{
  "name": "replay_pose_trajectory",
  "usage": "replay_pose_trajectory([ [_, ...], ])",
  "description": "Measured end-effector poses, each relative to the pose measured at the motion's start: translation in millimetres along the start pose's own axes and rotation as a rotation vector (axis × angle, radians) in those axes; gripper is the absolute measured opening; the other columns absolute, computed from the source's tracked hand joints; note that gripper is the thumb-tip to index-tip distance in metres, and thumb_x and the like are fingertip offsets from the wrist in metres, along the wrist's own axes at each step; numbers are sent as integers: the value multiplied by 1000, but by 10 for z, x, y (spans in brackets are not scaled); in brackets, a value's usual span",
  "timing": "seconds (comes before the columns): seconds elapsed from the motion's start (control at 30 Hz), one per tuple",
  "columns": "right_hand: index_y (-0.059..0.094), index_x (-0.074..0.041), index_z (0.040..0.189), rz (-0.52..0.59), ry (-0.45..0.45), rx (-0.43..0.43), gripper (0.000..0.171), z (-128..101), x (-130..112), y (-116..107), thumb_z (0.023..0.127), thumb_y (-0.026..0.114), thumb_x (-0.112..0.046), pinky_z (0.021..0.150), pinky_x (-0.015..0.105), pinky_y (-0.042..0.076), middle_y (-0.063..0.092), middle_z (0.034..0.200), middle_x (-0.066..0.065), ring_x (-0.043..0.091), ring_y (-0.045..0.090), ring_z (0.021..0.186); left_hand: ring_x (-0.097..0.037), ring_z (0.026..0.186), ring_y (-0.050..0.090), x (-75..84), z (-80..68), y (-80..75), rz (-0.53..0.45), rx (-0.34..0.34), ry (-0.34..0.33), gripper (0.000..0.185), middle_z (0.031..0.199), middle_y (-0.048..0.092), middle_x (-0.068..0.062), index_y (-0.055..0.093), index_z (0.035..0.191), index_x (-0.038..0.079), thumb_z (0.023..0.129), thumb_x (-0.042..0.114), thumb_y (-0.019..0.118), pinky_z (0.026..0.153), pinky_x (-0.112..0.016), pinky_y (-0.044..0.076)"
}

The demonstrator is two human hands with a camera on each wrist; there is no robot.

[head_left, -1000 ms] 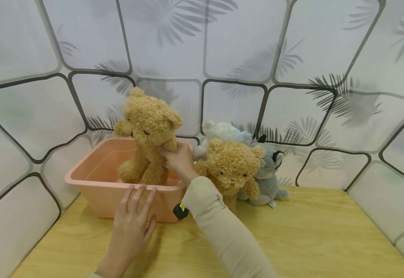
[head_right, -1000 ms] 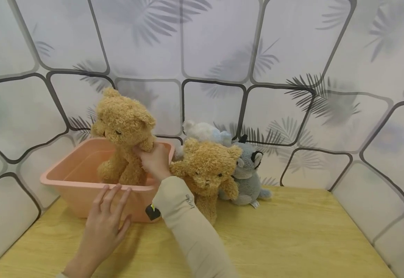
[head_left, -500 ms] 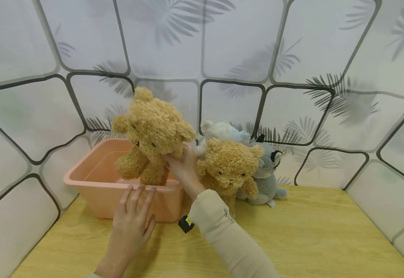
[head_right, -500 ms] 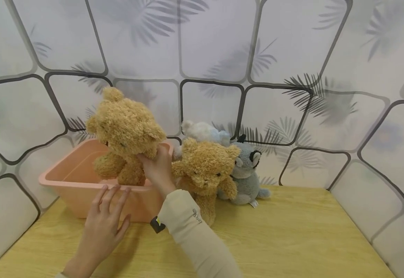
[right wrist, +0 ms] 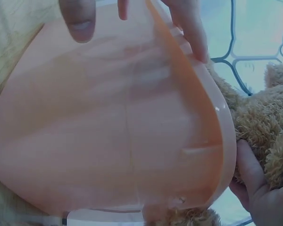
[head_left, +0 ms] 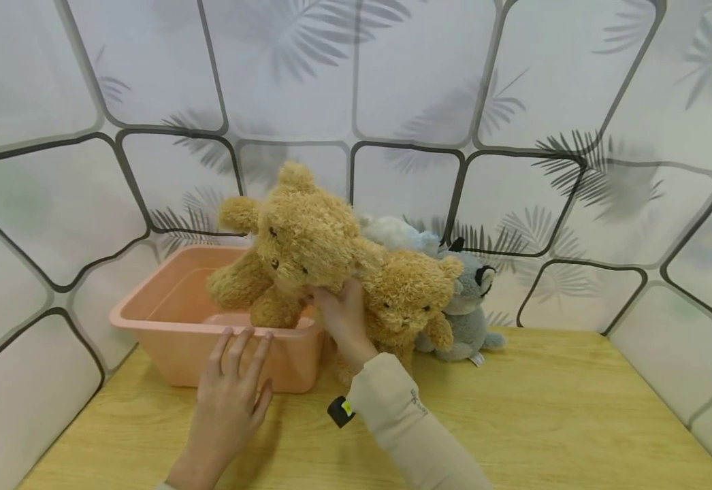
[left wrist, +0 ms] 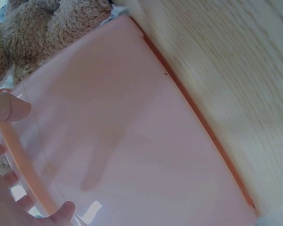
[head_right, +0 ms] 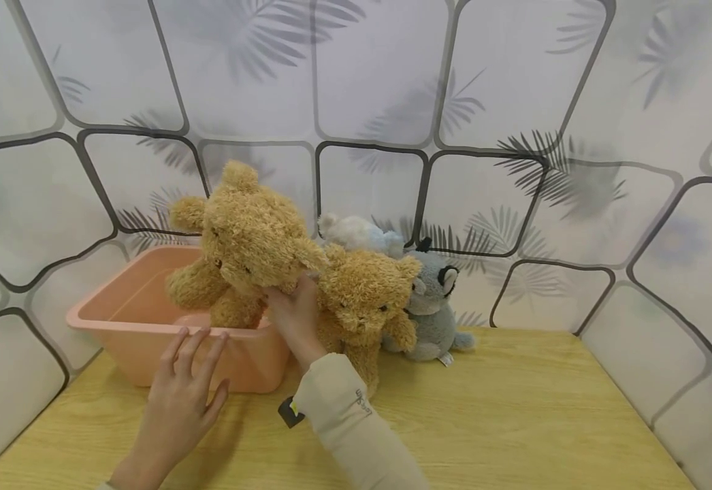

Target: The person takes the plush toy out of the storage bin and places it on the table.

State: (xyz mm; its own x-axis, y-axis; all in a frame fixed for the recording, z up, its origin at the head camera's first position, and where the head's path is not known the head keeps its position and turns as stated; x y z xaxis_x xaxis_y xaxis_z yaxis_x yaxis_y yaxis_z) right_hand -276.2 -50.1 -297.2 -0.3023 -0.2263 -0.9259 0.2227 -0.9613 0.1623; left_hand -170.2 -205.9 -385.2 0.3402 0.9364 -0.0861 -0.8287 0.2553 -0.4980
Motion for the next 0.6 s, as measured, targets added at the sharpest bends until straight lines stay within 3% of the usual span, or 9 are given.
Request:
replay_pose_trajectory([
  [0.1, 51, -7, 66, 4, -20, 8, 35, -18, 3, -43, 97, 56, 9, 77, 37, 61, 48, 53, 5, 20, 68, 57, -55, 126, 44, -6, -5, -3, 5, -3, 0, 54, 138, 50, -30, 54, 143, 3, 102, 32, 35, 84, -68, 49],
  [0.17, 35, -15, 55, -6, -32, 23, 52, -36, 1, -69, 97, 55, 7, 62, 30, 55, 35, 42, -3, 14, 57, 44, -55, 126, 44, -9, -8, -6, 5, -4, -1, 54, 138, 50, -30, 53, 143, 3, 102, 33, 34, 84, -68, 49],
  [0.27, 23, -19, 52, -3, -52, 52, 60, -77, -2, -108, 97, 55, 6, 45, 26, 32, 24, 38, -6, 11, 45, 36, -55, 127, 43, -10, -9, -11, 2, -8, -2, 54, 138, 50, -30, 52, 144, 3, 102, 32, 34, 85, -68, 49],
  [0.33, 30, -15, 56, 11, -78, 71, 53, -107, 0, -130, 97, 56, 6, 46, 24, 31, 25, 40, -5, 10, 31, 33, -55, 127, 43, -8, -8, -14, 1, -11, -1, 54, 139, 49, -30, 52, 144, 3, 103, 33, 34, 85, -68, 49],
  [0.37, 37, -14, 62, 24, -91, 79, 45, -125, 3, -143, 97, 56, 7, 47, 23, 38, 30, 43, -5, 9, 37, 36, -55, 127, 43, -6, -8, -15, 1, -12, 0, 54, 139, 49, -30, 52, 144, 3, 103, 33, 34, 84, -68, 49],
  [0.43, 42, -11, 72, 12, -114, 94, 33, -151, 12, -170, 96, 56, 6, 50, 23, 37, 35, 51, -6, 6, 31, 41, -55, 127, 43, -2, -7, -16, -1, -15, 3, 54, 139, 49, -30, 52, 144, 3, 103, 33, 34, 83, -68, 50],
  [0.5, 42, -12, 72, 2, -124, 102, 32, -172, 16, -195, 95, 57, 5, 50, 24, 35, 33, 53, -6, 6, 29, 43, -55, 127, 43, -1, -4, -17, -2, -13, 3, 54, 139, 49, -30, 53, 143, 3, 103, 33, 34, 82, -68, 50],
  [0.57, 41, -13, 61, -23, -100, 105, 40, -194, 21, -220, 94, 57, 3, 44, 24, 29, 33, 51, -8, 5, 28, 41, -55, 127, 43, 0, -2, -17, -3, -14, 3, 54, 139, 49, -30, 53, 143, 3, 103, 33, 34, 81, -68, 50],
  [0.6, 36, -15, 56, -37, -102, 106, 47, -199, 19, -230, 94, 56, 2, 44, 25, 23, 28, 47, -9, 6, 20, 40, -55, 128, 43, -1, 0, -17, -3, -14, 2, 54, 139, 49, -30, 53, 143, 3, 103, 34, 34, 81, -68, 50],
])
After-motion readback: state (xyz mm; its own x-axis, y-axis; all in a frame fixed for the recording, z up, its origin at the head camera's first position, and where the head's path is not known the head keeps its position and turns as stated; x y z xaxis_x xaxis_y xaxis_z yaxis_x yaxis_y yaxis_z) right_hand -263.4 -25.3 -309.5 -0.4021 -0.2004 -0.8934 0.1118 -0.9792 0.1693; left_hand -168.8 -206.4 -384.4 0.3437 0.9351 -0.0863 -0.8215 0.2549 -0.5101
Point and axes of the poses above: each hand's wrist, its own z-axis towards the middle knuckle, its own y-axis out of the palm, x = y × z, the point moved 3 cm from there along z, towards the middle knuckle
